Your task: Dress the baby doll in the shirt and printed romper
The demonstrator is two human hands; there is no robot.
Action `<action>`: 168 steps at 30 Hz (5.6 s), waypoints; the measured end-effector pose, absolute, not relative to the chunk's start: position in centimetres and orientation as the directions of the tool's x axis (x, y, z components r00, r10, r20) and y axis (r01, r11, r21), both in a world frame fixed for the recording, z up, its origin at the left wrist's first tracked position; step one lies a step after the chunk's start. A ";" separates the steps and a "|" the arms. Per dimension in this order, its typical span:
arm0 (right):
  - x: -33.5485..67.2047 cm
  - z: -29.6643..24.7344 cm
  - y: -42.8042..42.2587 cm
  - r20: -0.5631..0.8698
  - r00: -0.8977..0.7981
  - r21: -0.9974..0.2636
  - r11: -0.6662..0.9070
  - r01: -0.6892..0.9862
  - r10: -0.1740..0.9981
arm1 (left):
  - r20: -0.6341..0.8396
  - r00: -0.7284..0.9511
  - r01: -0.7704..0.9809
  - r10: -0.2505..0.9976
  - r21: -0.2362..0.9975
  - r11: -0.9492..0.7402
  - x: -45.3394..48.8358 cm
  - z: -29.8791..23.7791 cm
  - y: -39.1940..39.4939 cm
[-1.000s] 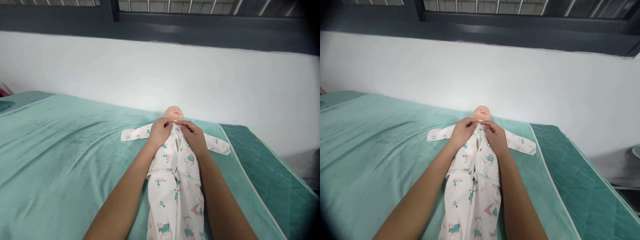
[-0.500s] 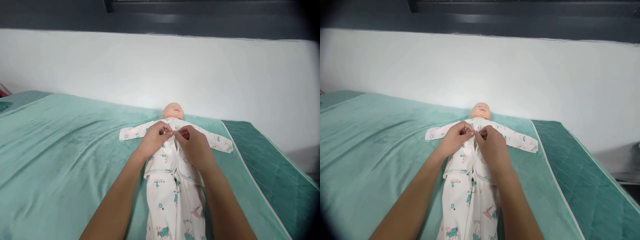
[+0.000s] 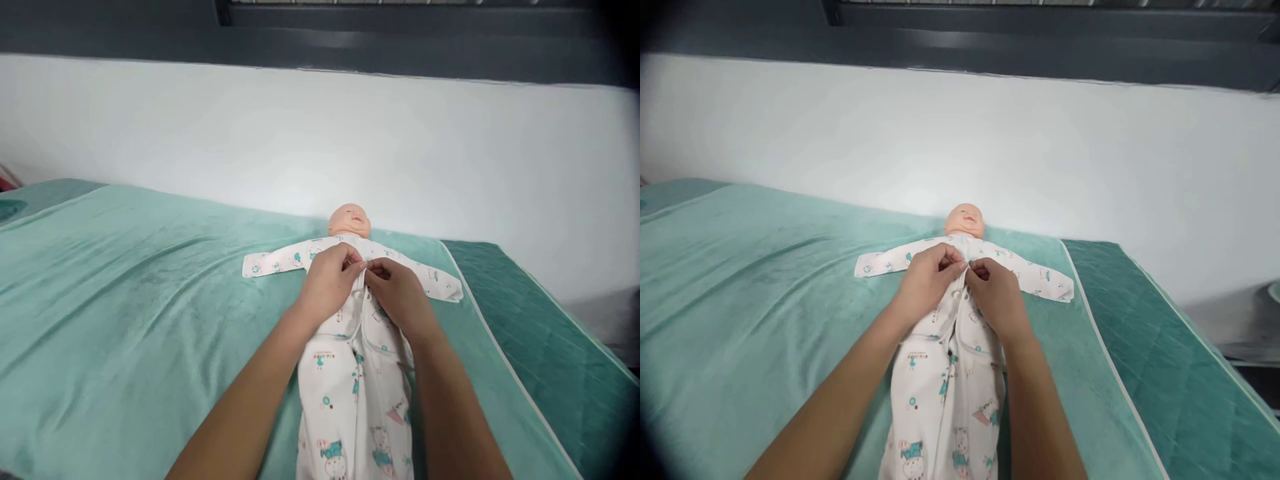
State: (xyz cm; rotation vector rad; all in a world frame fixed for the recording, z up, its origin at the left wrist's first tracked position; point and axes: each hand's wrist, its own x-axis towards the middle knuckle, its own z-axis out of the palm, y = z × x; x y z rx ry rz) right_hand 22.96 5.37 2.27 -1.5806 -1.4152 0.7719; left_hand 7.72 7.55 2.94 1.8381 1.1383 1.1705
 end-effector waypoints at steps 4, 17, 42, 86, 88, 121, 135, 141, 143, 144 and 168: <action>22.5 1.2 5.3 0.071 0.161 -0.987 0.045 0.156 0.984 | 0.336 0.175 0.309 0.925 0.874 -0.376 8.1 2.7 7.5; 22.5 0.9 5.1 0.112 0.138 -0.993 0.106 0.047 0.984 | 0.204 0.263 0.159 0.943 0.955 -0.251 6.3 2.2 8.6; 20.8 1.9 4.3 0.309 0.085 -0.807 0.214 0.550 0.947 | 0.141 0.309 0.009 0.940 0.988 -0.152 5.8 2.5 8.4; 22.9 2.8 1.8 -0.032 -0.156 -0.994 -0.015 0.112 0.987 | -0.004 0.582 0.249 0.813 0.953 -0.173 3.1 4.4 7.0; 22.7 2.7 1.8 -0.021 -0.139 -0.999 -0.015 0.039 0.990 | -0.020 0.618 0.201 0.786 0.971 -0.133 3.1 4.6 6.9; 21.6 2.6 2.2 -0.050 -0.048 -0.998 -0.052 -0.040 0.998 | -0.108 0.626 0.164 0.773 0.987 0.005 3.4 4.6 6.7; 21.4 2.8 2.0 -0.038 -0.043 -0.998 -0.035 0.055 0.998 | -0.101 0.615 0.246 0.782 0.967 -0.069 3.4 5.0 6.5; 21.6 2.6 2.0 -0.055 -0.070 -0.997 -0.051 0.057 0.996 | -0.061 0.608 0.248 0.792 0.962 -0.116 3.3 4.6 6.5; 21.6 2.7 2.0 -0.059 -0.081 -0.996 -0.053 0.071 0.995 | -0.055 0.608 0.225 0.792 0.969 -0.105 3.4 4.4 6.6; 21.6 2.7 2.0 -0.059 -0.086 -0.996 -0.052 0.075 0.995 | -0.055 0.609 0.214 0.791 0.972 -0.097 3.4 4.3 6.6; 21.2 2.0 1.8 0.204 0.151 -0.976 0.188 0.114 0.967 | -0.178 0.691 0.287 0.701 0.957 -0.041 1.8 5.0 6.8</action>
